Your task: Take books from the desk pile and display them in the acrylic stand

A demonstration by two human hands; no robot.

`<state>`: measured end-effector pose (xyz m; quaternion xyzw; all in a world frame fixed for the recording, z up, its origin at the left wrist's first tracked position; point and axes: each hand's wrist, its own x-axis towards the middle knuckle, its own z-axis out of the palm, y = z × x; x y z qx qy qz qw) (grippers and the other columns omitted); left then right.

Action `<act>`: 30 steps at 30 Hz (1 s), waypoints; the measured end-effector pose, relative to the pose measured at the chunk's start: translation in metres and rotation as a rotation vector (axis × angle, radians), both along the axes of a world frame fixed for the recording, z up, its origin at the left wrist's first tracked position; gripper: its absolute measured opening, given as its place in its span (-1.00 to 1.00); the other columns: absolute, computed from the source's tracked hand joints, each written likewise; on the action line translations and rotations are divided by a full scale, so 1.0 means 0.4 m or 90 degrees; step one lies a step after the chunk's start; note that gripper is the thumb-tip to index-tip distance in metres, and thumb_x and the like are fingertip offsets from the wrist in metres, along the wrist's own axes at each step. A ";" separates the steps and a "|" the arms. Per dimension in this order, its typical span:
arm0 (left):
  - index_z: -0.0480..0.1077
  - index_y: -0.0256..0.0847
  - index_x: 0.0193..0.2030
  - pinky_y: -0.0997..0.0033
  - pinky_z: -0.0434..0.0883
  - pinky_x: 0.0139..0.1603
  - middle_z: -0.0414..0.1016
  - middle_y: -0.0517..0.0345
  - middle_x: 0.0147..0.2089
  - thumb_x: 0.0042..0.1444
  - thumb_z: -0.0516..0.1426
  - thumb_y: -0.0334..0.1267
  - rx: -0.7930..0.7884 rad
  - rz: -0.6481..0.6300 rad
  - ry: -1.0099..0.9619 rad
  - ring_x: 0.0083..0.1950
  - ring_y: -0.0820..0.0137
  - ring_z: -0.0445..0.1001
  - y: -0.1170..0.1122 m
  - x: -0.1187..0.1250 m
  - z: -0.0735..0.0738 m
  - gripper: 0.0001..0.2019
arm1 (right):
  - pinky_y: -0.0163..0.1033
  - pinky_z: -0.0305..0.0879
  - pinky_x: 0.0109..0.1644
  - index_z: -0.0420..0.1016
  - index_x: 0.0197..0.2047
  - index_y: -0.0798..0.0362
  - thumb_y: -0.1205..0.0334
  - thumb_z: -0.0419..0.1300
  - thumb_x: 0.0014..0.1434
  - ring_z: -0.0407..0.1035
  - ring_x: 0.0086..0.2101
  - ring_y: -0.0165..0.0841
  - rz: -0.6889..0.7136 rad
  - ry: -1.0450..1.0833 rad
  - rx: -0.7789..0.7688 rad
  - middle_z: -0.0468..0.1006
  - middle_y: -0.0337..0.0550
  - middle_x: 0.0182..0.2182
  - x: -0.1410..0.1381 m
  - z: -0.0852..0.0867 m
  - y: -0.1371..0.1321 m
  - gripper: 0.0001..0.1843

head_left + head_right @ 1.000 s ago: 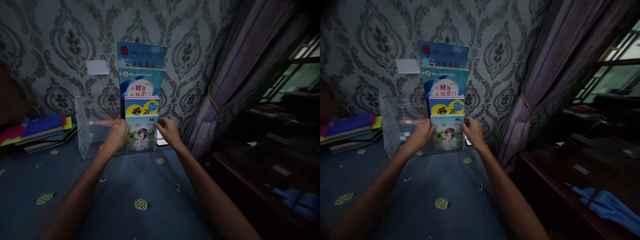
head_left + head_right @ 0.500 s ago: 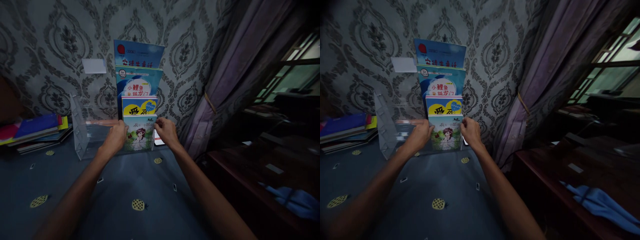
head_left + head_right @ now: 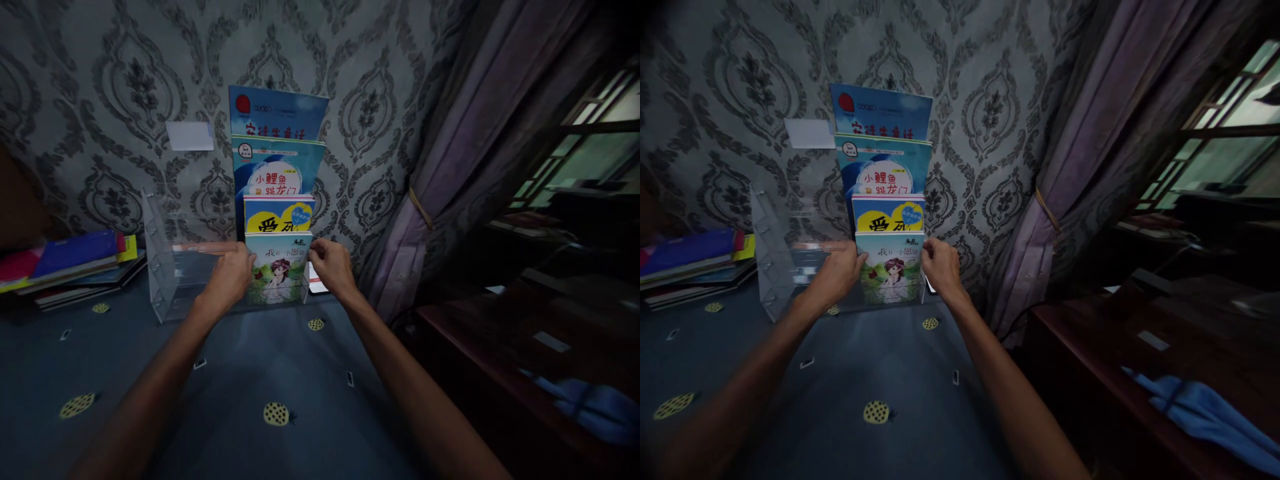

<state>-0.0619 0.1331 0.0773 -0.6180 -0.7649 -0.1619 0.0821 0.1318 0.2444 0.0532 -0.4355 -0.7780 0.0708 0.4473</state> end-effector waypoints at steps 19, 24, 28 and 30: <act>0.30 -0.37 0.01 0.24 0.45 -0.16 0.60 -0.28 -0.12 0.44 -0.06 -0.21 0.006 -0.014 0.005 -0.08 0.02 0.62 0.001 -0.007 -0.007 -0.74 | -0.22 0.30 -0.25 0.53 -0.35 0.04 0.23 0.12 0.14 0.52 -0.34 -0.23 -0.010 -0.020 -0.026 0.65 -0.10 -0.39 -0.006 0.008 -0.013 -0.83; 0.23 -0.34 0.03 0.23 0.44 -0.18 0.59 -0.30 -0.09 0.44 -0.06 -0.14 -0.001 -0.007 -0.018 -0.05 -0.02 0.62 -0.009 -0.004 0.003 -0.73 | -0.15 0.39 -0.14 0.54 -0.07 0.05 0.19 0.17 0.14 0.54 -0.26 -0.21 0.011 0.048 -0.033 0.67 -0.09 -0.28 -0.005 0.000 -0.006 -0.70; 0.15 -0.33 0.10 0.22 0.45 -0.18 0.59 -0.30 -0.09 0.43 -0.04 -0.11 0.012 0.017 -0.032 -0.06 -0.03 0.63 -0.012 0.010 0.005 -0.70 | -0.12 0.42 -0.07 0.50 0.07 0.10 0.22 0.13 0.13 0.52 -0.23 -0.21 0.076 0.085 -0.008 0.64 0.00 -0.15 -0.012 -0.006 -0.004 -0.57; 0.14 -0.33 0.10 0.21 0.45 -0.16 0.59 -0.32 -0.07 0.43 -0.04 -0.14 0.006 0.018 -0.023 -0.05 -0.04 0.62 -0.012 0.016 0.006 -0.72 | -0.13 0.43 -0.08 0.52 0.02 0.09 0.23 0.10 0.14 0.51 -0.21 -0.22 0.106 0.091 -0.014 0.63 -0.01 -0.14 -0.015 -0.008 -0.002 -0.61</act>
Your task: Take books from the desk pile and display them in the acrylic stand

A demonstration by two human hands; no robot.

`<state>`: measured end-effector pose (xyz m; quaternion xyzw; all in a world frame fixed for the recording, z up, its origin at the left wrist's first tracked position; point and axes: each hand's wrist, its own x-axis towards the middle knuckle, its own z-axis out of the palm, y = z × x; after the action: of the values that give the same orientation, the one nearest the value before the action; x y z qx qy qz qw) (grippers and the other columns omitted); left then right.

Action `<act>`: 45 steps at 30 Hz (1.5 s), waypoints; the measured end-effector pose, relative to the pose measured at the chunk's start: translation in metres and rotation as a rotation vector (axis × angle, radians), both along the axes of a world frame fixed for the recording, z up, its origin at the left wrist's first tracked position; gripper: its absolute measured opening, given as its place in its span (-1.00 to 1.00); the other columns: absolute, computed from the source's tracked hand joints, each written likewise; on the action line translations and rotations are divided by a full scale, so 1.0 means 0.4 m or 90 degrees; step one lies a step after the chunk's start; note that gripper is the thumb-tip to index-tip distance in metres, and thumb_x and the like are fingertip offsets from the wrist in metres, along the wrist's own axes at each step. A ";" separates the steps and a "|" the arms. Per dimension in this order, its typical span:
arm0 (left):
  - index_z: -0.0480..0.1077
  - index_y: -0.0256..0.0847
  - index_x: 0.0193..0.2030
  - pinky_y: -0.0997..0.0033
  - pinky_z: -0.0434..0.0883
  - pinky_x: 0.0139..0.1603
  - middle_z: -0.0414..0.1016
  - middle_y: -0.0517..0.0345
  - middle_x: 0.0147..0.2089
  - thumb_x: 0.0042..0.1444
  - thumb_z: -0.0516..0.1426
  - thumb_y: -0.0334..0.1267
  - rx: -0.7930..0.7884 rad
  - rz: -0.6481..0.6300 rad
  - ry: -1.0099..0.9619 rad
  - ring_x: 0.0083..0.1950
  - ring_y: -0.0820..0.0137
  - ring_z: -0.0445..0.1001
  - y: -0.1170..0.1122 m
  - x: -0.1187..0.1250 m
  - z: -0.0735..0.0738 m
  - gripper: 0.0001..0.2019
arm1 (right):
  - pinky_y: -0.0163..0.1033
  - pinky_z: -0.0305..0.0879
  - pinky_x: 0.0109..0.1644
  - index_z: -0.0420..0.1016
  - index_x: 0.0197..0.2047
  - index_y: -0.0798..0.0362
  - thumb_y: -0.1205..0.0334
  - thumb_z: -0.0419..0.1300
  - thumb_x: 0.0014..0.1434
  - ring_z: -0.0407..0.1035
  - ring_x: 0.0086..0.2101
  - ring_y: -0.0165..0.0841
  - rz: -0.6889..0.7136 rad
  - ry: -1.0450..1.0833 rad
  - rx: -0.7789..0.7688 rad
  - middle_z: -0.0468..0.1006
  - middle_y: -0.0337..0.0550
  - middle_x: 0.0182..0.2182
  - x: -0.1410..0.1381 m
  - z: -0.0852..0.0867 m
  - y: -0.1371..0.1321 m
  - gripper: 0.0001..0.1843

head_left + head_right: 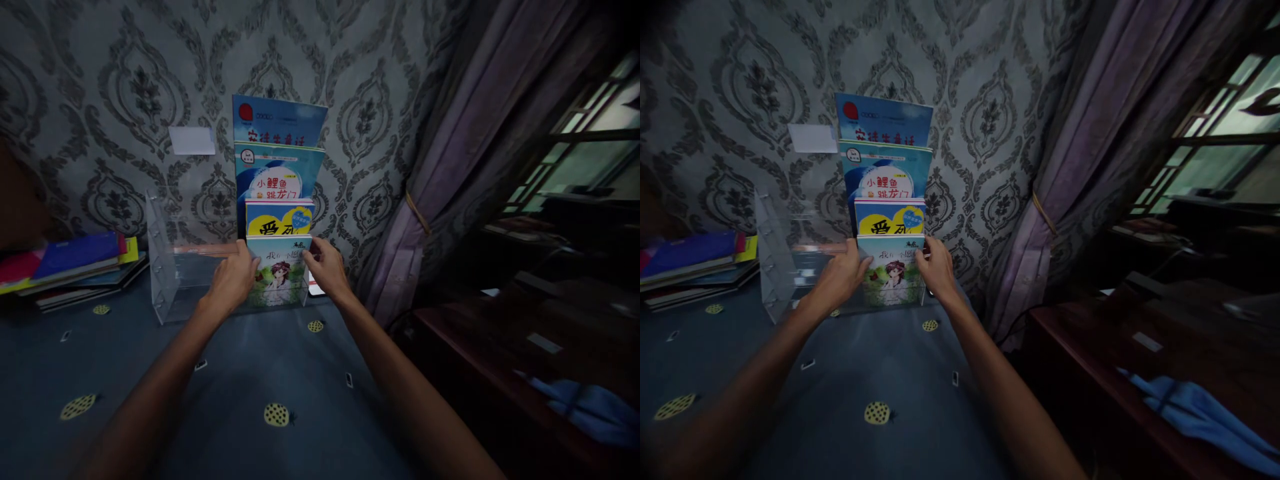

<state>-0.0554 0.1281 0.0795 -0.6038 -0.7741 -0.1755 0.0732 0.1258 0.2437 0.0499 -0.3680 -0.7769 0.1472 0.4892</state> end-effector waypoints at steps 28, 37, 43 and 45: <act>0.02 -0.30 0.35 0.25 0.44 -0.10 0.61 -0.17 -0.08 0.38 0.04 -0.15 -0.045 -0.104 -0.069 -0.02 0.04 0.60 -0.050 -0.093 -0.048 -0.50 | -0.04 0.46 -0.08 0.47 0.07 0.11 0.03 0.14 0.15 0.51 -0.16 -0.15 -0.013 0.051 -0.018 0.63 0.07 -0.12 0.002 -0.071 -0.019 -0.51; 0.00 -0.19 0.43 0.32 0.44 -0.18 0.60 0.04 -0.19 0.37 -0.01 -0.18 -0.004 -0.136 -0.091 -0.21 0.20 0.61 -0.179 -0.235 -0.102 -0.47 | -0.10 0.44 -0.12 0.48 -0.01 0.07 -0.02 0.11 0.21 0.52 -0.20 -0.18 -0.020 0.034 -0.030 0.64 0.00 -0.18 0.009 -0.093 -0.055 -0.58; 0.18 -0.17 0.35 0.25 0.44 -0.16 0.61 0.03 -0.16 0.35 -0.08 -0.16 -0.018 -0.029 -0.031 -0.19 0.16 0.61 -0.277 -0.340 -0.154 -0.53 | -0.12 0.43 -0.22 0.46 -0.23 0.04 -0.07 0.11 0.18 0.51 -0.26 -0.17 -0.021 0.024 -0.046 0.63 -0.02 -0.27 0.010 -0.101 -0.069 -0.66; 0.23 -0.14 0.32 0.26 0.44 -0.15 0.62 0.02 -0.13 0.36 -0.11 -0.18 -0.032 0.006 -0.007 -0.16 0.16 0.61 -0.303 -0.376 -0.161 -0.56 | -0.11 0.44 -0.25 0.46 -0.23 0.02 -0.10 0.13 0.17 0.51 -0.28 -0.16 -0.025 0.029 -0.058 0.63 -0.02 -0.28 0.013 -0.108 -0.072 -0.65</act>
<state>-0.2059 0.0068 0.0153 -0.6007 -0.7815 -0.1593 0.0547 0.1309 0.2150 0.0067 -0.4019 -0.7507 0.1809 0.4922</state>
